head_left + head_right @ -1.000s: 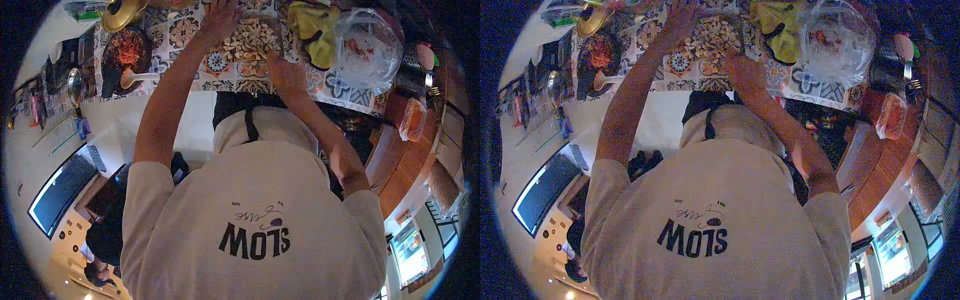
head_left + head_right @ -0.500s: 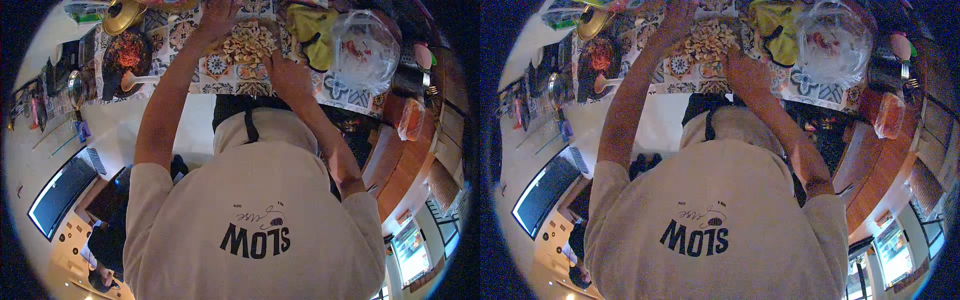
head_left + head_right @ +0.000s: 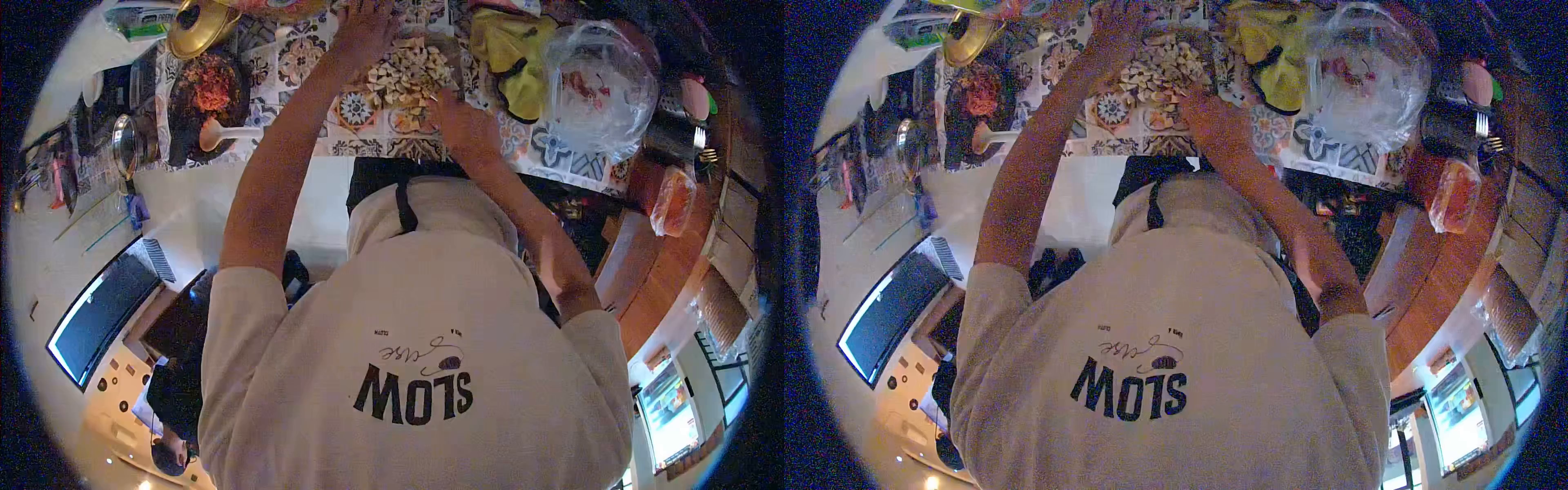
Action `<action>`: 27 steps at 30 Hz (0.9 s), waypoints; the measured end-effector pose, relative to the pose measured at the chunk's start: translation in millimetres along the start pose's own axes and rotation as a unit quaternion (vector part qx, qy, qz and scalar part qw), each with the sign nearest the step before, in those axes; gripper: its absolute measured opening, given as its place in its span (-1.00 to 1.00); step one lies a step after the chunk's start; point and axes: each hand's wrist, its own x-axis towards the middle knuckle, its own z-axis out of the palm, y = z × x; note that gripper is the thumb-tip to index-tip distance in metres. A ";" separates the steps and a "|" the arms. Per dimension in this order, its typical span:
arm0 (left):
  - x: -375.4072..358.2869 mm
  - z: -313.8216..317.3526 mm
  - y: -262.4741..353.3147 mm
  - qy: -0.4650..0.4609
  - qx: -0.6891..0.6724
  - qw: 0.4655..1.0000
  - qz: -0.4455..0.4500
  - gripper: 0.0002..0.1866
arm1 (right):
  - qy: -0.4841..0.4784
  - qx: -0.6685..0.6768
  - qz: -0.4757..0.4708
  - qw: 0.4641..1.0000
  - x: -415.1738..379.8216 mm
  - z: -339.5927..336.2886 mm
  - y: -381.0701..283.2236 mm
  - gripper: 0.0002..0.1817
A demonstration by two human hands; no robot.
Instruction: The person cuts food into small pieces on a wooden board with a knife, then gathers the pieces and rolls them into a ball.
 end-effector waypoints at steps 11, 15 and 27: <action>35.3 -126.0 32.6 -0.231 -0.147 0.956 -0.101 -0.30 | 0.090 -0.032 -0.042 0.995 -8.4 -10.9 -3.3 -0.62; 29.6 -121.8 42.2 -0.252 -0.133 0.950 -0.130 -0.30 | 0.027 -0.042 -0.015 0.999 -4.6 -11.6 -6.5 -0.60; 20.2 -100.2 24.8 -0.209 -0.236 0.941 -0.126 -0.27 | 0.051 -0.019 -0.040 0.998 -5.2 -9.7 0.7 -0.57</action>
